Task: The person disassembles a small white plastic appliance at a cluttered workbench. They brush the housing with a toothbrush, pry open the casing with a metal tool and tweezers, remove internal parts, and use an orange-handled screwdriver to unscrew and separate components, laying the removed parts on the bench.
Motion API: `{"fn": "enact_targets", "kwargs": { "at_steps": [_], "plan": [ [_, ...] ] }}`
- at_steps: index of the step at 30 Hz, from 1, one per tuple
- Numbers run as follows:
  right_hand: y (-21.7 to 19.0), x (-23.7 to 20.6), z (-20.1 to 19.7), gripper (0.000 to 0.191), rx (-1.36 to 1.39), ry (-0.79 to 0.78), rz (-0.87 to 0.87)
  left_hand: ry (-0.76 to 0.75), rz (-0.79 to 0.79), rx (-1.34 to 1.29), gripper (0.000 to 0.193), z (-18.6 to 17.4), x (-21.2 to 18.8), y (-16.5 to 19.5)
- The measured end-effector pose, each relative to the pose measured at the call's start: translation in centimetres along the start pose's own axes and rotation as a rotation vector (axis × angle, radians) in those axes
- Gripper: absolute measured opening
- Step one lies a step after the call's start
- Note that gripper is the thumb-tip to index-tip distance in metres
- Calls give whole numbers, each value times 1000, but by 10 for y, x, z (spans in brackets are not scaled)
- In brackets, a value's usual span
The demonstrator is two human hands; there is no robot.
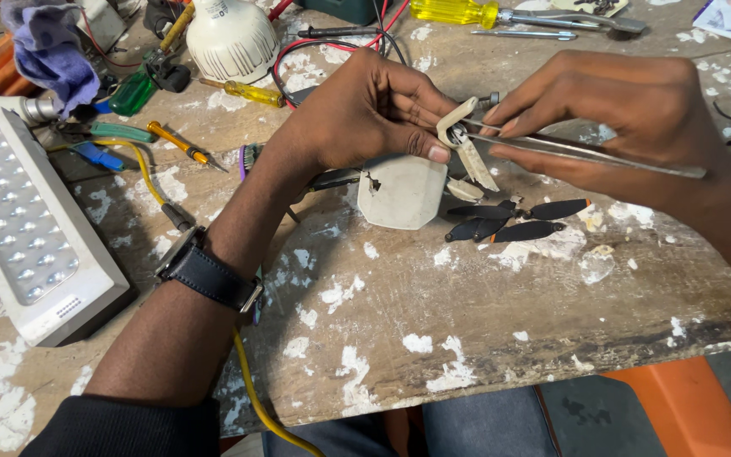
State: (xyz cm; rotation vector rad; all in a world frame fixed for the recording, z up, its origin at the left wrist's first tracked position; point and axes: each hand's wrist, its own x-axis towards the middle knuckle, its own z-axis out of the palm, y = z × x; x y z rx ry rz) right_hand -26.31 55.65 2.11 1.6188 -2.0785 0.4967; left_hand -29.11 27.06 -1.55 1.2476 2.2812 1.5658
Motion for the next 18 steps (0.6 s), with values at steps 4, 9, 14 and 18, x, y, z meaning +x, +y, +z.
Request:
{"fn": "enact_targets", "kwargs": {
  "at_steps": [4, 9, 14, 18],
  "plan": [
    [-6, 2, 1, 20, -97, -5, -29, -20, -27, -86, 30, 0, 2, 1],
    [-18, 15, 2, 18, -149, -84, 18, -13, -57, -100, 31, -2, 2, 3],
    [-37, 15, 5, 17, -184, 53, -25, -9, -34, -73, 28, -2, 1, 3],
    [-29, 13, 14, 14, -169, 75, -18, -5, -19, -48, 26, -3, 1, 3]
  ]
}}
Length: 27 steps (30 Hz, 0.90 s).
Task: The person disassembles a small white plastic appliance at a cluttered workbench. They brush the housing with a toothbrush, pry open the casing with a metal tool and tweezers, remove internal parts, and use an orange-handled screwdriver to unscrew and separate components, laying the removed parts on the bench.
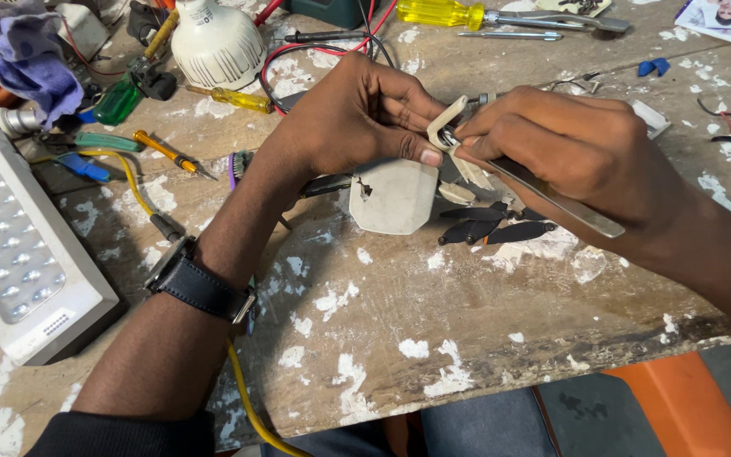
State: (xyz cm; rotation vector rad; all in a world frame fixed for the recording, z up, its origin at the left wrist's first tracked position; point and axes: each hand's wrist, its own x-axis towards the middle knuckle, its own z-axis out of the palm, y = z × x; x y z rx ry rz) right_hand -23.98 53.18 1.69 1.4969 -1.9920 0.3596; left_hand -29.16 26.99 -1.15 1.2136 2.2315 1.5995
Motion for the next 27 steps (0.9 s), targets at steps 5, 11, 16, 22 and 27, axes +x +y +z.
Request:
{"fn": "enact_targets", "kwargs": {
  "at_steps": [5, 11, 16, 22, 27],
  "plan": [
    [7, -1, 21, 7, -55, 42, -31, 18, -11, -14, 23, 2, -1, 1],
    [8, -6, 26, 12, -155, 103, -239, 15, -26, 8, 22, 0, -3, 2],
    [13, -8, 31, 11, -138, 98, -276, 20, -25, 6, 23, -1, -4, 1],
    [11, -6, 30, 10, -188, 94, -288, 20, -23, 2, 23, 0, -5, 2],
    [20, 2, 25, 20, -331, 213, -225, 16, -19, 70, 22, 1, -3, 4]
  ]
}}
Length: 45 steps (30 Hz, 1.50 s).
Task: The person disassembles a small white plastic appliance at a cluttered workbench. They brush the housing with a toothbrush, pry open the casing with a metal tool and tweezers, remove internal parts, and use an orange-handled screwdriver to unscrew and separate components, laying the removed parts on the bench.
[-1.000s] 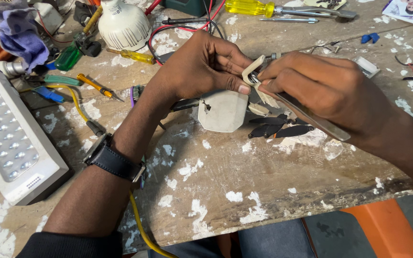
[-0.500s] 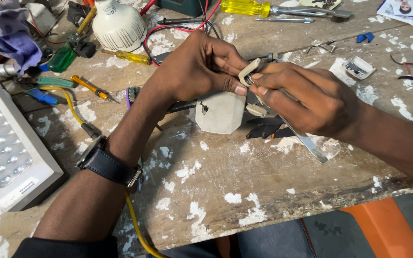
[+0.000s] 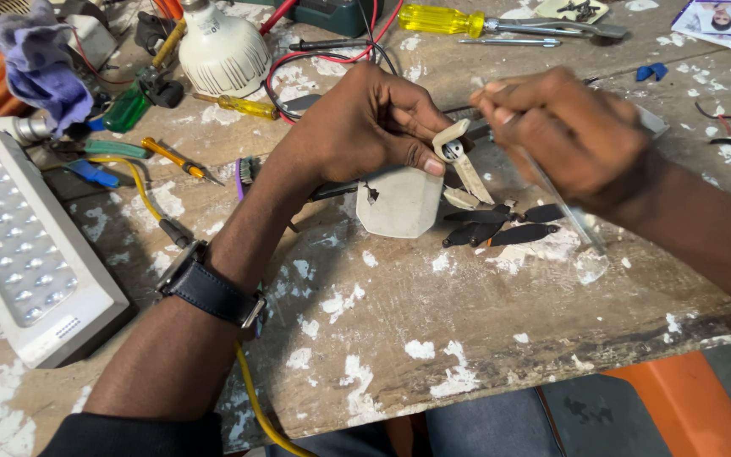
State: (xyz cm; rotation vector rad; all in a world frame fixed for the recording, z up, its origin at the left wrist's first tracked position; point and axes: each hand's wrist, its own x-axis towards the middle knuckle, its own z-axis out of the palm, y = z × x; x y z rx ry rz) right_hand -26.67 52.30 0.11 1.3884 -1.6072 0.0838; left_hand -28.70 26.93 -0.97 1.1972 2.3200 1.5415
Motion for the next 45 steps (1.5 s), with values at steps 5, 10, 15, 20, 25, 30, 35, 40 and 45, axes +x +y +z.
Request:
{"fn": "enact_targets", "kwargs": {
  "at_steps": [5, 10, 15, 20, 25, 30, 35, 40, 45],
  "plan": [
    [5, -15, -3, 18, 157, -41, 110, -3, -32, -5, 23, -1, -2, 3],
    [17, -34, 1, 20, 574, -31, 485, -19, -24, -46, 25, 0, 0, 5],
    [42, -46, -1, 15, 959, -84, 732, -44, -66, -187, 33, 0, 0, 6],
    [52, -50, 2, 17, 1361, -66, 896, -46, -33, -153, 38, 0, 2, 8],
    [51, -43, -3, 19, 1273, -107, 817, -41, -68, -157, 40, 0, 4, 10],
    [46, -33, -9, 20, 1174, -143, 776, -69, -22, -97, 24, 2, 6, 19],
    [43, -34, -8, 17, 1033, -201, 737, 105, -168, 76, 22, 17, 9, 31],
    [41, -40, -4, 18, 1125, -142, 813, 188, -160, 79, 22, 24, 14, 33],
    [38, -43, -3, 18, 1167, -81, 825, 187, -36, 16, 31, 26, 16, 26]
  ]
}}
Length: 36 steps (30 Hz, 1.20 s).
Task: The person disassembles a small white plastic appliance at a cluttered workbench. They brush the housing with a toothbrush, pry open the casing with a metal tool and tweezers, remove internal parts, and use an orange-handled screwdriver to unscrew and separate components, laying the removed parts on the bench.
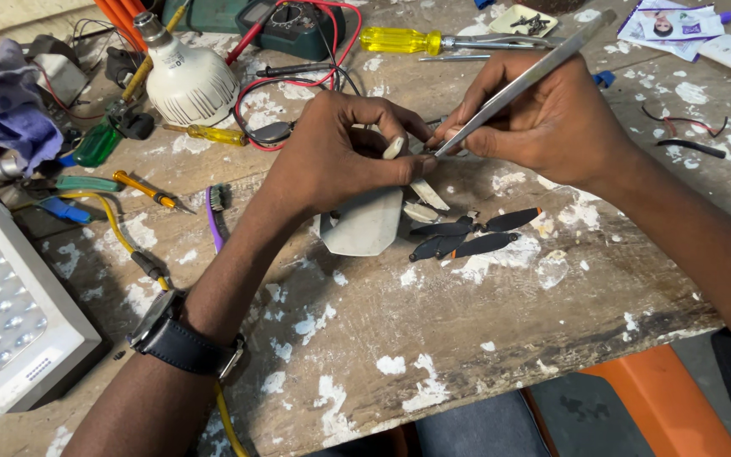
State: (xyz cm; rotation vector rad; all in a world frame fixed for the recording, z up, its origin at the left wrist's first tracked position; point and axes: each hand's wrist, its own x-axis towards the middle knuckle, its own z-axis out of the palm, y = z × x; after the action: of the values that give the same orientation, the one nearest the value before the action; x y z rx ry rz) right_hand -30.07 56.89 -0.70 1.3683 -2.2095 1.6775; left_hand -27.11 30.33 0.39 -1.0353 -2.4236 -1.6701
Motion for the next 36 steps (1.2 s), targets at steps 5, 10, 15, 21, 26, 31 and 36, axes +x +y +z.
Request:
{"fn": "enact_targets", "kwargs": {
  "at_steps": [5, 10, 15, 21, 26, 31, 36],
  "plan": [
    [2, -3, 1, 19, -116, 77, -35, 29, -21, 1, 19, 2, -1, -2],
    [5, -5, 6, 20, 5, 102, -28, 86, -41, 73, 17, 6, 0, 0],
    [5, -7, 12, 20, -45, 163, -48, 130, -23, 247, 24, 6, 2, 1],
    [2, -10, 24, 24, -101, 250, -95, 134, 13, 239, 20, 7, 5, 0],
    [-2, -16, 37, 24, -140, 313, -121, 135, -27, 247, 17, 7, 5, 3],
    [-2, -17, 35, 27, -385, 327, -170, 124, -65, 218, 15, 9, 5, 4],
    [4, -15, 29, 24, -337, 312, -127, 108, -47, 158, 16, 9, 4, 1]
  ]
}}
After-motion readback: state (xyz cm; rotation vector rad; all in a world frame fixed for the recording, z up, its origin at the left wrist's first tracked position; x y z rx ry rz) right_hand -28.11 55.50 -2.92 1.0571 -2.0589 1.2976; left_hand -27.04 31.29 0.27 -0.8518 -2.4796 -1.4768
